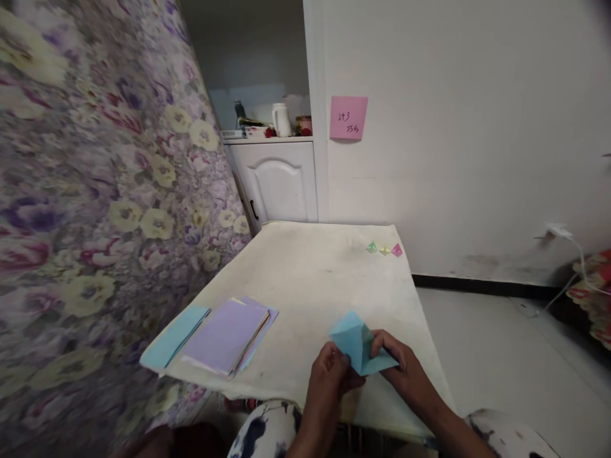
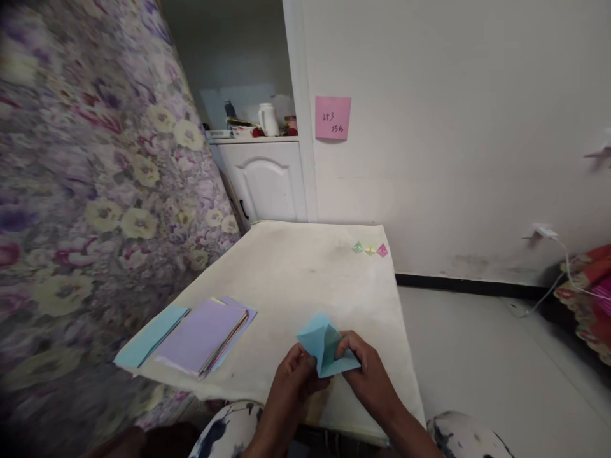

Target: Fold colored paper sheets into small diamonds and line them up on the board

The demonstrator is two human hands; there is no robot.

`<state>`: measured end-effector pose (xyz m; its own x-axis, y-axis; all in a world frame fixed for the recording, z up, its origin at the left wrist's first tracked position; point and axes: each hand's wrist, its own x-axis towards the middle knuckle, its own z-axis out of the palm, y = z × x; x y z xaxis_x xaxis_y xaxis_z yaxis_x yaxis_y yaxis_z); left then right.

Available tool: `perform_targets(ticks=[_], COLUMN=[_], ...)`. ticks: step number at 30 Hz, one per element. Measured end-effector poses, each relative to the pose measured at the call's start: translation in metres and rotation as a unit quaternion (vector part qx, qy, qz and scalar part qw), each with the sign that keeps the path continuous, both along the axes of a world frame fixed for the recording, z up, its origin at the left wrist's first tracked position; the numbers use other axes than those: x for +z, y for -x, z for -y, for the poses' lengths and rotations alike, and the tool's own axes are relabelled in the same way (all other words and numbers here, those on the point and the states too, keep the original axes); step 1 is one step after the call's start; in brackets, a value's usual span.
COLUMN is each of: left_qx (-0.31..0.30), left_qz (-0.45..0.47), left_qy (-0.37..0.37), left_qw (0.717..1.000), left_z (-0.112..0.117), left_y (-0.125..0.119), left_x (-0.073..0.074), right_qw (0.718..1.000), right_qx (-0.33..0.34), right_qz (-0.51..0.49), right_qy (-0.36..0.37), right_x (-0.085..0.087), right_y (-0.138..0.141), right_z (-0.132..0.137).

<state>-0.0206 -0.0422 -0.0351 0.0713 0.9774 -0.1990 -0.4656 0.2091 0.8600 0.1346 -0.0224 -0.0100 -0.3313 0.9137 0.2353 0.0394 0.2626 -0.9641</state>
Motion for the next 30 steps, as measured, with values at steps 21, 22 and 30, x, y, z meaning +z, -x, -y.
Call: perform_targets(ticks=[21,22,30], left_qx=[-0.051,-0.06,-0.058], left_qz=[-0.019,-0.022,-0.064], left_qy=[-0.04,-0.036,-0.03], left_qw=[0.998,0.997,0.996], left_z=[-0.003,-0.002,0.002], left_y=[0.005,0.005,0.001], left_x=[-0.008,-0.008,0.005], right_qw=[0.972,0.972,0.974], right_qx=[-0.005,-0.001,0.009], right_qz=[0.17,0.171,0.158], right_qy=[-0.164,-0.162,-0.164], right_x=[-0.01,-0.01,-0.012], right_y=[-0.004,-0.004,-0.007], right_z=[0.006,0.006,0.003])
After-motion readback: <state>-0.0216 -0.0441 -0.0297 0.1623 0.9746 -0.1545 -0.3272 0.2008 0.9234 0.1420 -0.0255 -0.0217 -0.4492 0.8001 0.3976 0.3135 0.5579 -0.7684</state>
